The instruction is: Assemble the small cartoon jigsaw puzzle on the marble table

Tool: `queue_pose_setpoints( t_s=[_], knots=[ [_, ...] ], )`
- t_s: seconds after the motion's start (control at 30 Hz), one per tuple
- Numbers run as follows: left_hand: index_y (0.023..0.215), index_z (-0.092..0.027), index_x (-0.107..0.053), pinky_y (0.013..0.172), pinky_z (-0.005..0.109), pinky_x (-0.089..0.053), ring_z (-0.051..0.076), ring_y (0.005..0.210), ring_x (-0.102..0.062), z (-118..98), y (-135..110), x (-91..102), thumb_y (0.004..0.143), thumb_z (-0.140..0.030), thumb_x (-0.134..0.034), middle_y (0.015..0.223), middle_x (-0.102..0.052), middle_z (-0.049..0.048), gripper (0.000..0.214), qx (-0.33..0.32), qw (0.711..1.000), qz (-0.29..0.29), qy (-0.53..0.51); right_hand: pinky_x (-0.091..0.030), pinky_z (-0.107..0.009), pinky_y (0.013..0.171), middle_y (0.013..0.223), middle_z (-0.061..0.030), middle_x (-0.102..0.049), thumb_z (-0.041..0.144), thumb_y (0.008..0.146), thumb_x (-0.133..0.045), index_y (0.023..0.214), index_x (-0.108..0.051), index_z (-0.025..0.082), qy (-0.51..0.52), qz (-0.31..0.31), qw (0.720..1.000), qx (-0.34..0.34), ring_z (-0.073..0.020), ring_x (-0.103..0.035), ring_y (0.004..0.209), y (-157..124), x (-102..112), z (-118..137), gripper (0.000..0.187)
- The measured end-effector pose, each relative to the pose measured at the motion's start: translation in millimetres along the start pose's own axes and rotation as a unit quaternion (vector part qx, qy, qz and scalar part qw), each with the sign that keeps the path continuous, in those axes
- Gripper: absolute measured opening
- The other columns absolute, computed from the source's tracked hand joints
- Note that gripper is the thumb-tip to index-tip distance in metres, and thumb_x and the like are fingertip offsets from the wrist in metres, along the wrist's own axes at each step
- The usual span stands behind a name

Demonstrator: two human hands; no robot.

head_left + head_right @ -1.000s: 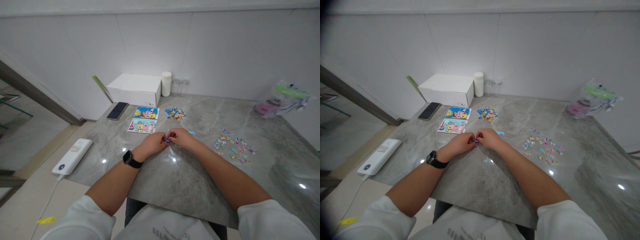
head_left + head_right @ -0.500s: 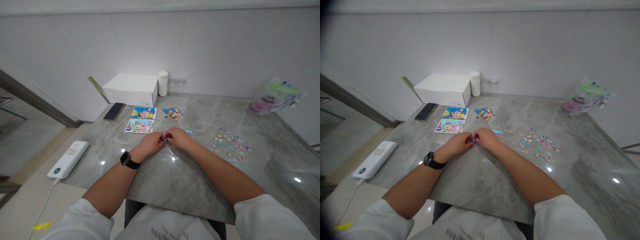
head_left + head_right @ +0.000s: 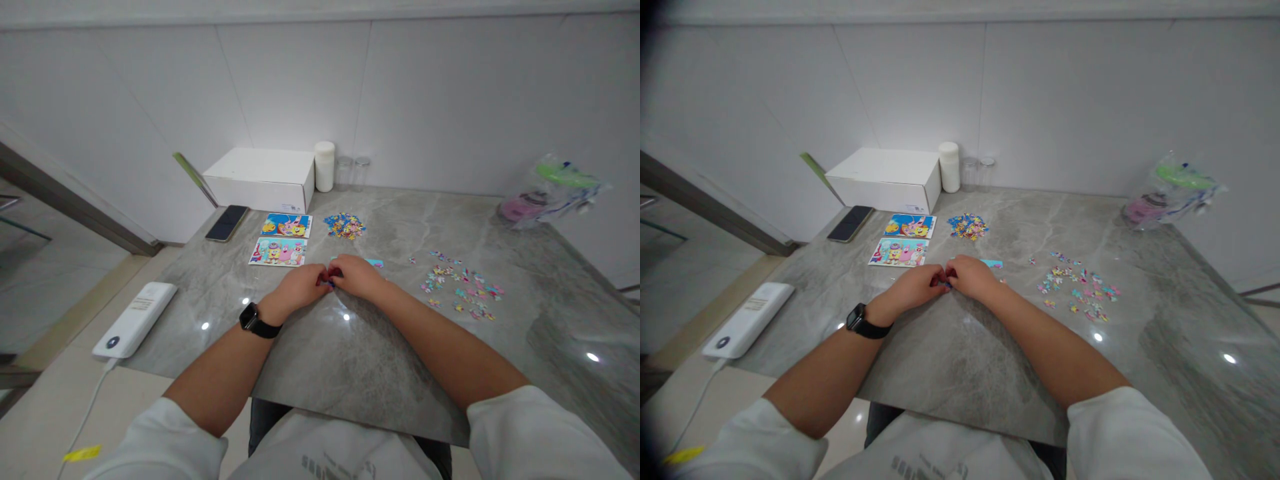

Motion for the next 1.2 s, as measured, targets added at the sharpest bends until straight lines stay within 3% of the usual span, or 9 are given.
queue_pose_setpoints(
  t_s=[0.37, 0.5, 0.63, 0.77, 0.97, 1.07, 1.2],
  knots=[
    [0.1, -0.02, -0.072, 0.063, 0.029, -0.036, 0.02, 0.075, -0.064, 0, 1, -0.4, 0.09, -0.036, -0.075, 0.091, -0.075, 0.0047, 0.019, 0.001, 1.0, 0.012, -0.017, -0.044, -0.029, 0.083, 0.106, -0.0065, -0.076, 0.023, 0.093, -0.066, 0.106, -0.078, 0.022, 0.007, -0.014, 1.0, 0.006, -0.021, -0.067, 0.099, -3, 6, 3, 0.018],
    [0.097, -0.02, -0.072, 0.064, 0.029, -0.037, 0.02, 0.074, -0.063, 0, 3, 0.1, 0.091, -0.038, -0.072, 0.087, -0.074, 0.0041, 0.019, -0.008, 0.999, 0.012, -0.053, -0.045, -0.029, 0.083, 0.105, -0.0056, -0.078, 0.022, 0.094, -0.066, 0.104, -0.079, 0.022, 0.029, -0.044, 0.999, -0.013, -0.0207, -0.068, 0.099, -5, 24, 3, 0.016],
    [0.082, -0.02, -0.065, 0.066, 0.03, -0.037, 0.019, 0.072, -0.061, -5, 6, 8.1, 0.101, -0.042, -0.055, 0.077, -0.069, 0.002, 0.031, -0.047, 0.991, -0.065, -0.109, -0.045, -0.03, 0.083, 0.1, -0.0051, -0.079, 0.022, 0.095, -0.065, 0.099, -0.078, 0.02, 0.05, -0.107, 0.993, -0.007, -0.0191, -0.067, 0.093, -10, 55, -6, 0.014],
    [0.071, -0.021, -0.055, 0.065, 0.03, -0.034, 0.017, 0.068, -0.056, -13, 6, 12.5, 0.105, -0.048, -0.044, 0.068, -0.058, -0.0004, 0.045, -0.062, 0.98, -0.127, -0.143, -0.045, -0.028, 0.078, 0.096, -0.0038, -0.078, 0.021, 0.092, -0.067, 0.097, -0.079, 0.019, 0.084, -0.199, 0.975, -0.041, -0.0159, -0.065, 0.083, -30, 106, -32, 0.013],
    [0.067, -0.021, -0.047, 0.061, 0.029, -0.031, 0.015, 0.062, -0.048, -15, 6, -0.1, 0.104, -0.052, -0.042, 0.063, -0.049, -0.0025, 0.049, -0.038, 0.967, -0.145, -0.206, -0.044, -0.028, 0.07, 0.081, -0.0018, -0.073, 0.037, 0.091, -0.064, 0.096, -0.078, 0.018, 0.152, -0.332, 0.925, -0.105, -0.015, -0.059, 0.071, -90, 178, -70, 0.024],
    [0.067, -0.021, -0.048, 0.062, 0.029, -0.031, 0.015, 0.062, -0.049, -15, 9, -5.8, 0.103, -0.054, -0.042, 0.062, -0.049, -0.0027, 0.049, -0.038, 0.966, -0.138, -0.213, -0.045, -0.03, 0.07, 0.082, -0.0029, -0.073, 0.039, 0.091, -0.065, 0.095, -0.078, 0.018, 0.126, -0.363, 0.913, -0.138, -0.0161, -0.06, 0.072, -112, 185, -91, 0.025],
    [0.067, -0.021, -0.049, 0.062, 0.029, -0.032, 0.016, 0.062, -0.051, -15, 10, -6.9, 0.102, -0.055, -0.042, 0.061, -0.049, -0.0028, 0.05, -0.036, 0.968, -0.131, -0.21, -0.048, -0.032, 0.077, 0.09, -0.005, -0.077, 0.033, 0.093, -0.062, 0.098, -0.079, 0.02, 0.033, -0.357, 0.908, -0.216, -0.0194, -0.066, 0.08, -128, 158, -134, 0.022]
  ],
)
Point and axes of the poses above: each hand's wrist, its own y-axis towards the middle knuckle, its own x-axis out of the back of the hand, z = x × y, the point moved 4 cm from there along y, towards the middle knuckle
